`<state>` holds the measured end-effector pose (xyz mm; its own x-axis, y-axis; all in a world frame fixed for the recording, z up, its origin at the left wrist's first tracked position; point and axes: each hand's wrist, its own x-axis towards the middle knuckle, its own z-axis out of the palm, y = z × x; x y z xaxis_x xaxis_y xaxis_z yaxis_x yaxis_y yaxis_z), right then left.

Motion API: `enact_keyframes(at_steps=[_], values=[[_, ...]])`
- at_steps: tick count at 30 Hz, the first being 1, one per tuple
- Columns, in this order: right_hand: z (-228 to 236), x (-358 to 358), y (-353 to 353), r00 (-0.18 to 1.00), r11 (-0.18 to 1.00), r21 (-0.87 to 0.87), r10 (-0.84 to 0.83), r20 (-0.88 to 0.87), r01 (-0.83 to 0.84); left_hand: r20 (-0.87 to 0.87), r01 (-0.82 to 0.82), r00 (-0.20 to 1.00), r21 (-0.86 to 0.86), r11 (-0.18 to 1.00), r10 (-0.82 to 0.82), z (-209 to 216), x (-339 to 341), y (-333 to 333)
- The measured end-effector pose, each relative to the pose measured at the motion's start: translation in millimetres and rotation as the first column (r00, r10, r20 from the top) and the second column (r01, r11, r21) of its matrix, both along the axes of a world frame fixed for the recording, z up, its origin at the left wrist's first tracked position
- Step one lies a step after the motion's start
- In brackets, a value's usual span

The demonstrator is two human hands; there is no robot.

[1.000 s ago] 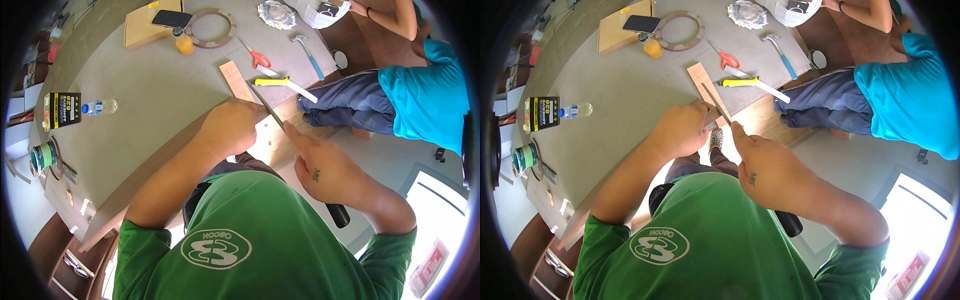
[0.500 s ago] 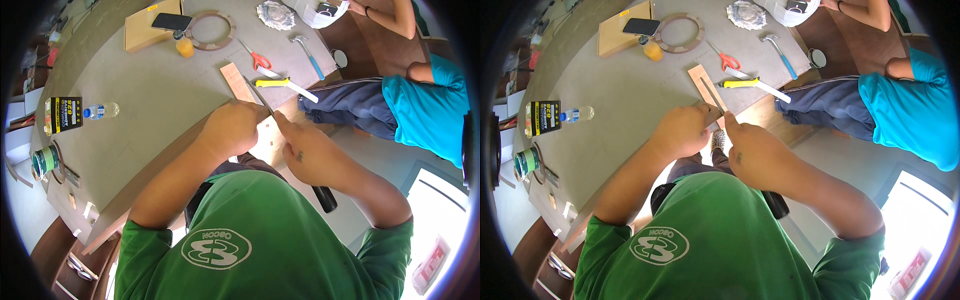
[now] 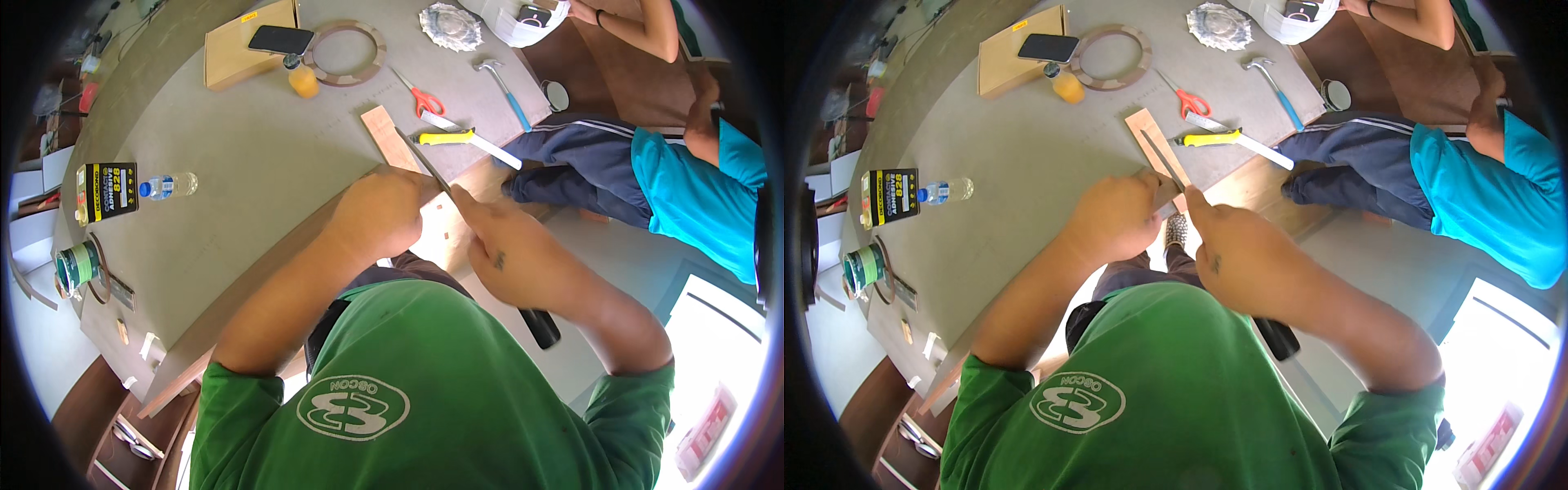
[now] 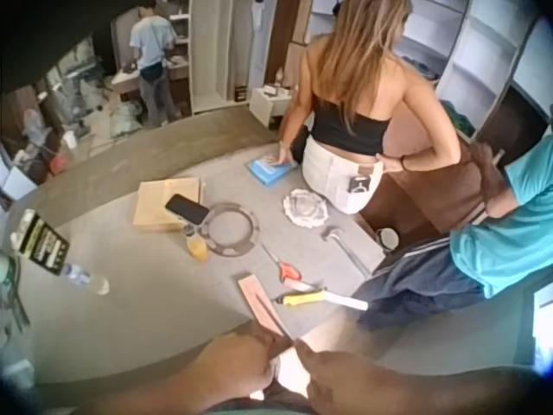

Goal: The person places a long white board on a workbench, picks up a smaller wooden piece, and uses a utility knife and a handsaw to mark and cut a section from it. The person then fits the wooden piece onto the side of the white board and lifts the board to inspect the placement.

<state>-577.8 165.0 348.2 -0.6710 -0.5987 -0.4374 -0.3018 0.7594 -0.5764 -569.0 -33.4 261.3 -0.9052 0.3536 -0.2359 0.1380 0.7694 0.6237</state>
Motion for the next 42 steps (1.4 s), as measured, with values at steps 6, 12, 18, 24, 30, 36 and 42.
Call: enact_keyframes(at_steps=[6, 12, 18, 24, 30, 36, 42], values=[[-20.0, -5.7, -5.3, 1.000, 0.998, 0.060, 0.001, 0.020, -0.002, -0.016, 0.013, 1.000, 0.046, 0.999, -0.013, -15.0, 0.5, 1.4], [-5.2, 0.9, -2.4, 1.000, 0.999, 0.029, 0.028, -0.010, -0.028, 0.044, -0.041, 0.998, 0.025, 0.999, 0.039, -14.1, 2.9, 2.2], [-23.4, -0.9, -0.7, 0.999, 1.000, 0.020, 0.020, -0.047, -0.019, 0.039, 0.023, 0.999, 0.009, 1.000, -0.023, -9.1, -0.8, -0.1], [-24.1, -2.0, -8.0, 1.000, 0.998, 0.065, -0.009, 0.003, 0.009, -0.044, 0.038, 0.998, 0.101, 0.994, -0.034, -14.0, 1.2, 0.6], [-58.2, -5.0, 26.1, 0.979, 0.988, 0.002, -0.155, -0.129, 0.157, 0.123, -0.030, 0.992, -0.053, 0.998, 0.037, -10.7, -6.4, -1.8], [-56.1, 4.0, 63.7, 0.825, 0.853, 0.032, -0.513, 0.239, 0.521, 0.002, -0.092, 0.996, 0.154, 0.984, 0.093, 0.6, -6.2, -3.3], [-75.2, 29.2, 74.0, 0.682, 0.756, 0.039, -0.611, 0.402, 0.654, -0.192, 0.063, 0.981, 0.336, 0.940, 0.003, -12.5, -14.9, -5.5]])
